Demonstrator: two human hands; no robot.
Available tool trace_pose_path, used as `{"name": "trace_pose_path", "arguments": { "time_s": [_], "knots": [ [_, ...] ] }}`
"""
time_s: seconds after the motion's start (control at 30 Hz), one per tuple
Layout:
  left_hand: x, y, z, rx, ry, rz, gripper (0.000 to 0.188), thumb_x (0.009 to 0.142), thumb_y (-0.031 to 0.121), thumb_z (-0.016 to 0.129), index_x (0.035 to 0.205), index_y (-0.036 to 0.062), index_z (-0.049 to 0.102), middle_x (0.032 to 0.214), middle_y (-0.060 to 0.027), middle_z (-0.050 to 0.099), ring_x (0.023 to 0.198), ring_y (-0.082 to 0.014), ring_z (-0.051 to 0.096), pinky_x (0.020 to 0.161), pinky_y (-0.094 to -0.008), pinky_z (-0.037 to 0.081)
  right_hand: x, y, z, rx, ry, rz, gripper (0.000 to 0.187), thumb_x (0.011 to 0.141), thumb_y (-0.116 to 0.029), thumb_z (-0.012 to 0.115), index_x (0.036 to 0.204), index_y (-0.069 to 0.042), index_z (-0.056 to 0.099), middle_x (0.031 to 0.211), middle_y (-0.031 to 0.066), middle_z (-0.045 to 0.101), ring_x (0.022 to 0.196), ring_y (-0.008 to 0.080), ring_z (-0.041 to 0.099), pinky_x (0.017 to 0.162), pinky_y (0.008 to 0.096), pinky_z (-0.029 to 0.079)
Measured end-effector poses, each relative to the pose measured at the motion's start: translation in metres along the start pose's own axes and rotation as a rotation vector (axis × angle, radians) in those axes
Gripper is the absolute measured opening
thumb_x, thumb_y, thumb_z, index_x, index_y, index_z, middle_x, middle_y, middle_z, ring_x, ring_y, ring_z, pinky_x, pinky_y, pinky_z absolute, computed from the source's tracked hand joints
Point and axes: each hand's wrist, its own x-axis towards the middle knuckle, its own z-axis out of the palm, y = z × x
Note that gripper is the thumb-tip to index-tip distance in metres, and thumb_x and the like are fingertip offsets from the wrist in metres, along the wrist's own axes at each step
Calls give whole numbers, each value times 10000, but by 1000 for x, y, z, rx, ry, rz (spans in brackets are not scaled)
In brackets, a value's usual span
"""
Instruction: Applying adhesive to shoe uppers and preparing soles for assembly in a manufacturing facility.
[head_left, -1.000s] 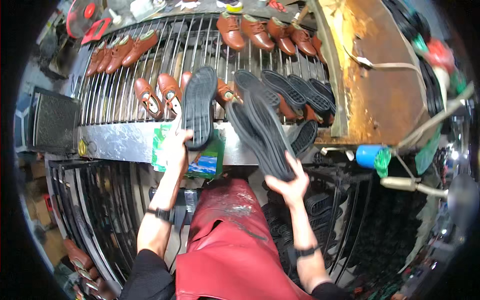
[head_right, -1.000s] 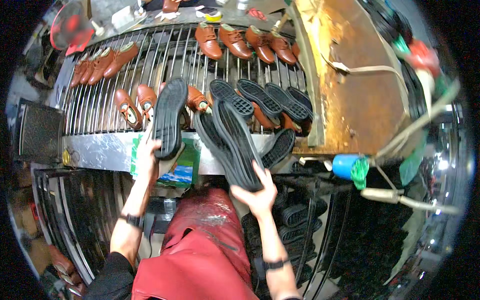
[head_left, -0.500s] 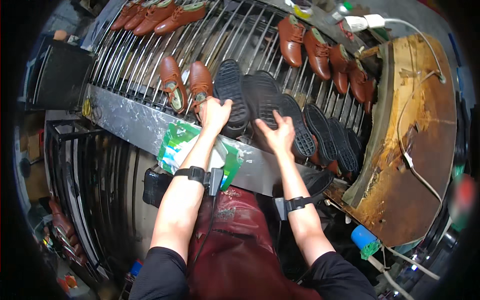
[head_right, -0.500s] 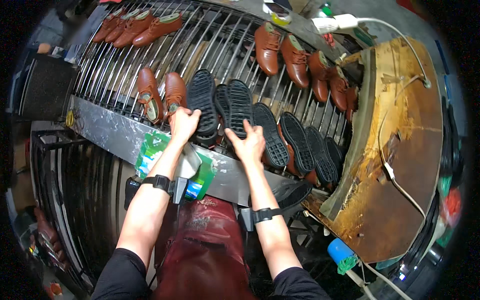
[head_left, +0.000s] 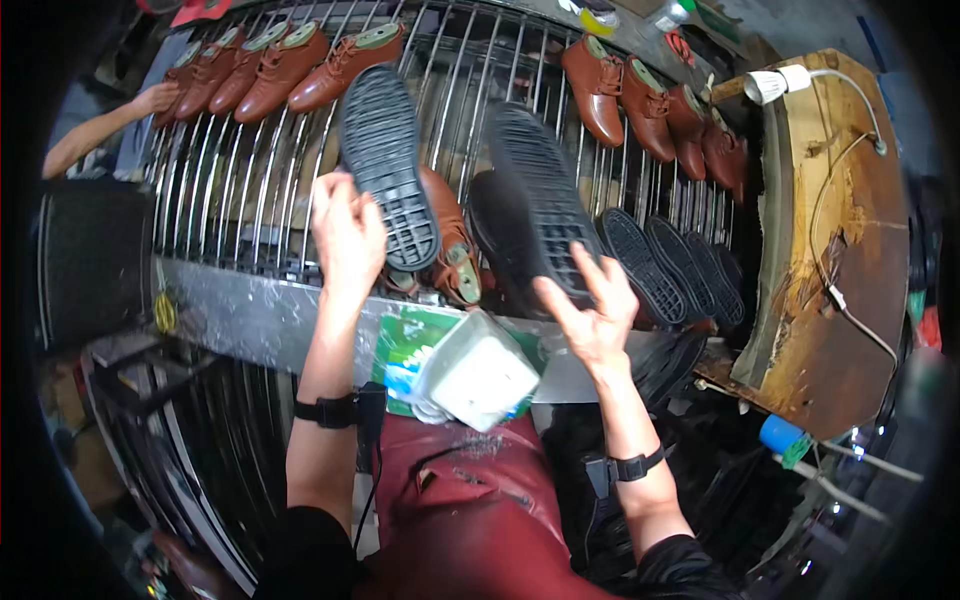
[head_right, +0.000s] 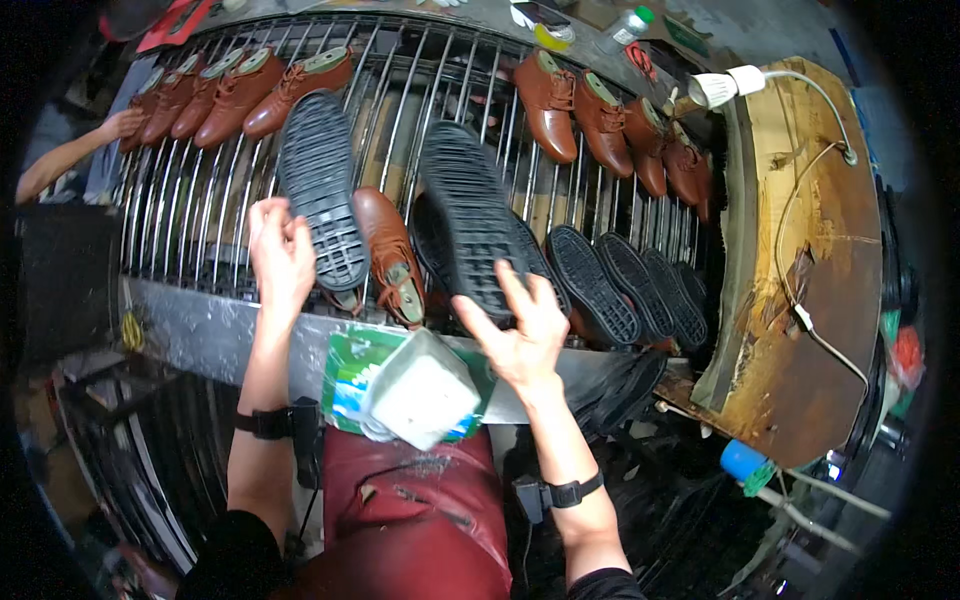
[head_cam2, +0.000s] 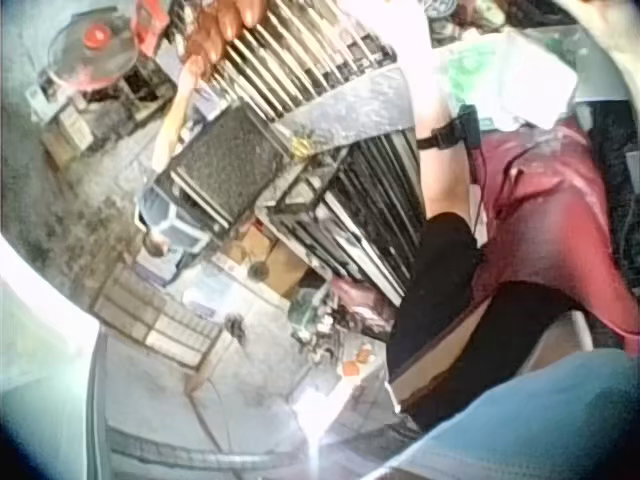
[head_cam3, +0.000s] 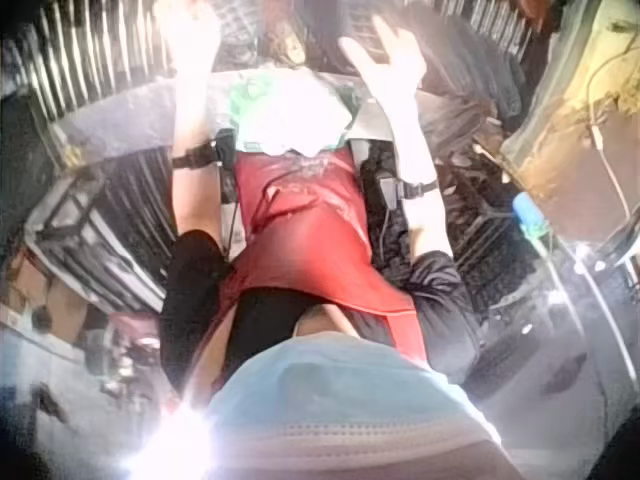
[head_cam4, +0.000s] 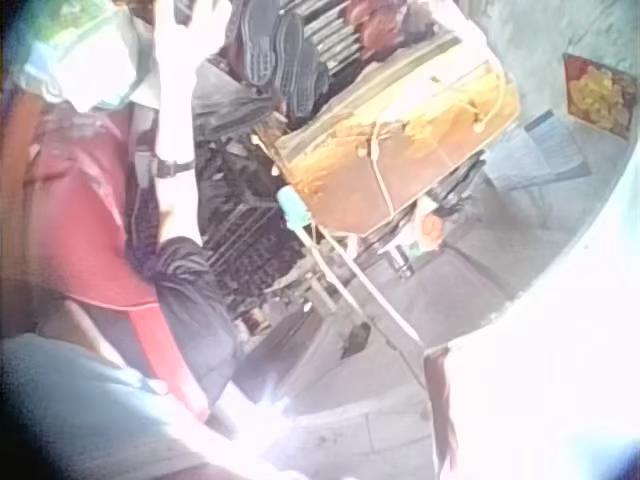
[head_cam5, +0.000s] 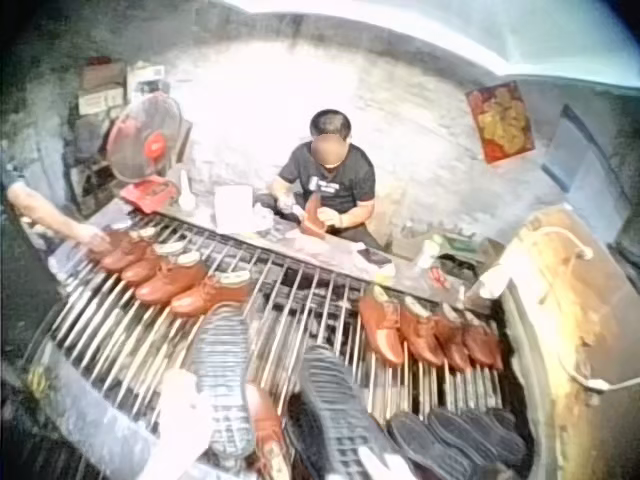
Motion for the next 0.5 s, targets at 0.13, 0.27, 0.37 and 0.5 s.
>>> {"name": "trace_pose_path", "arguments": {
  "time_s": [0.13, 0.27, 0.37, 0.5],
  "knots": [
    [0, -94, 7, 309, -199, -94, 131, 868, 20, 666, 822, -67, 579, 1059, -219, 580, 867, -373, 649, 833, -463, 530, 23, -30, 104, -190, -291, -90, 699, 811, -531, 848, 1245, 8, 746, 886, 209, 692, 776, 376, 722, 701, 443, 592],
    [-13, -108, 14, -5, -14, -297, 227, 778, 73, 730, 713, -28, 538, 896, -169, 606, 854, -368, 626, 806, -469, 503, 1, -10, 132, -255, -462, -174, 652, 820, -515, 841, 1158, 37, 767, 758, 207, 683, 664, 365, 718, 615, 450, 590],
    [-22, -115, -4, -42, 119, -168, 197, 778, 66, 768, 746, -32, 599, 835, -154, 648, 794, -292, 647, 787, -422, 528, -5, -32, 119, -282, -453, -269, 579, 826, -483, 858, 1084, 31, 792, 755, 188, 689, 637, 330, 708, 581, 420, 570],
    [-50, -129, -8, -397, 15, -266, 327, 861, 264, 834, 988, 17, 661, 921, -127, 665, 737, -256, 636, 719, -377, 528, -21, -44, 122, -276, -471, -331, 579, 795, -447, 906, 1113, 25, 799, 776, 175, 714, 627, 263, 705, 580, 376, 548]
  ]
}}
